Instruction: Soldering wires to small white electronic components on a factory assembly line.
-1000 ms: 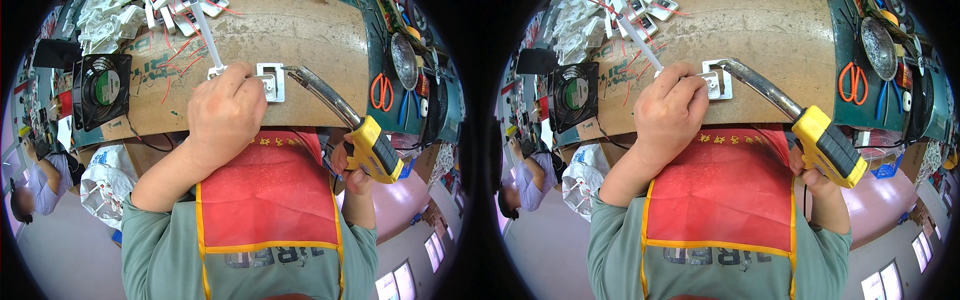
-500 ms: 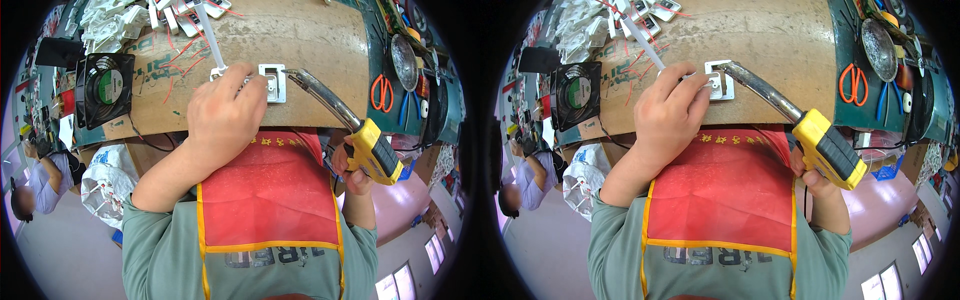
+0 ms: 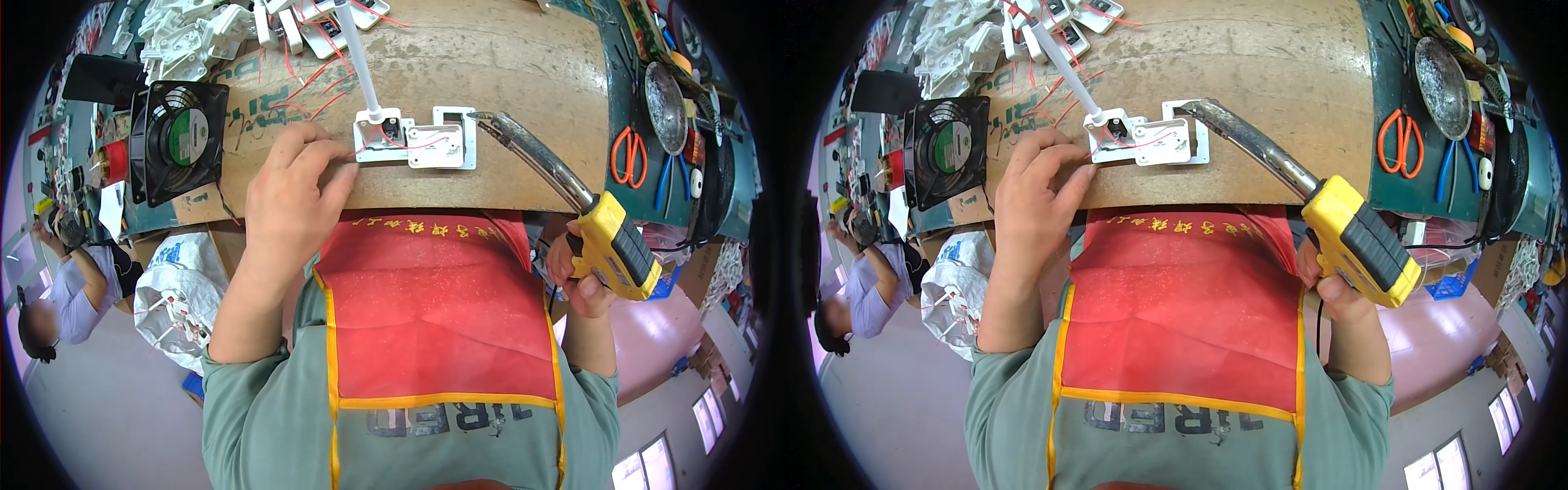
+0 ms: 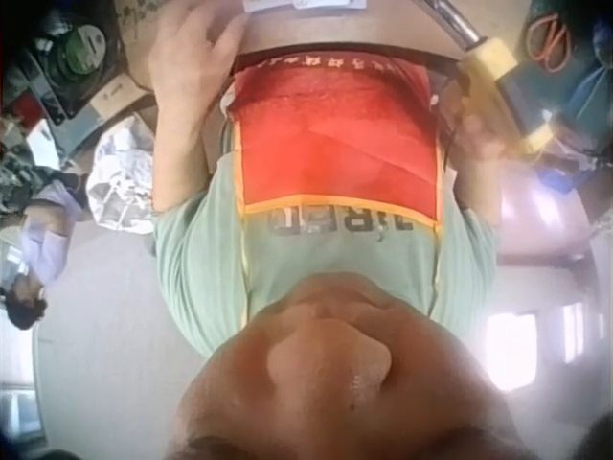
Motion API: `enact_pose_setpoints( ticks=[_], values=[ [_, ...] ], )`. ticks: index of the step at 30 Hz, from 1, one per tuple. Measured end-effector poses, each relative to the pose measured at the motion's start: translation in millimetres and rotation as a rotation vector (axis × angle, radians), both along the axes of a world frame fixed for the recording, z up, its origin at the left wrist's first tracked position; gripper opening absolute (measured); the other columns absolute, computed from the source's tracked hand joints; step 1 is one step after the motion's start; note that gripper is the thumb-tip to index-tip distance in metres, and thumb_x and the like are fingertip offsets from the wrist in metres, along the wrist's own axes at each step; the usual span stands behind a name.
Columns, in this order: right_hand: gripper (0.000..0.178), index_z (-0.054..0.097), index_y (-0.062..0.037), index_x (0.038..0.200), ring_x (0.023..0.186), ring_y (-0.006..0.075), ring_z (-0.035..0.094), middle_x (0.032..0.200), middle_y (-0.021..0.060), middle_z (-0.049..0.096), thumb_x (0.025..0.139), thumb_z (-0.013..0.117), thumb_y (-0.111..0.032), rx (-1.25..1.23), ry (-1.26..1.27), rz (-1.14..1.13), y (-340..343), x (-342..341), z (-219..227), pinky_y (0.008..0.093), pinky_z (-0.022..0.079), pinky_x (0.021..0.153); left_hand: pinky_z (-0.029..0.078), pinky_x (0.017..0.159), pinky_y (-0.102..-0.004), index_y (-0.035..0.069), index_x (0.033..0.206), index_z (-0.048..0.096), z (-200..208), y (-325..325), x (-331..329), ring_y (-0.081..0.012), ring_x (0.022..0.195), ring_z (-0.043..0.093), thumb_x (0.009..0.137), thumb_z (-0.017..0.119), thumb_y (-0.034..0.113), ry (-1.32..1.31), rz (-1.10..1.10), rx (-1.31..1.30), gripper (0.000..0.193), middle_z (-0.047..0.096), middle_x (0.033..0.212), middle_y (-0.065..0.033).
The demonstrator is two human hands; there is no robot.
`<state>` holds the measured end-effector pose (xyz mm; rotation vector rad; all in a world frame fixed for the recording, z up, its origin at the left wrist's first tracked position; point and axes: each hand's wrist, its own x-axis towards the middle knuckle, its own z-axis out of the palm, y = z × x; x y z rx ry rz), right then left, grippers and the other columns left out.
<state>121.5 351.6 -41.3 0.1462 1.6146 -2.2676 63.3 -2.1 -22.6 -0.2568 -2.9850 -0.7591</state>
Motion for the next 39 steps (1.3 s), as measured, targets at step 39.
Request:
enact_pose_setpoints(
  ticks=[39],
  values=[
    [0.075, 0.05, -0.0049, 0.14, 0.066, 0.0124, 0.048, 0.082, 0.0024, 0.052, 0.081, 0.086, -0.034, -0.158, 0.056, 0.151, -5, 0, -9, 0.0265, 0.04, 0.055, 0.051, 0.064, -0.0324, 0.006, 0.103, 0.074, -26, 17, -14, -0.0228, 0.077, 0.064, 0.079, 0.076, -0.001, 0.384, -0.19, 0.104, 0.025, 0.067, 0.088, -0.0066]
  ],
)
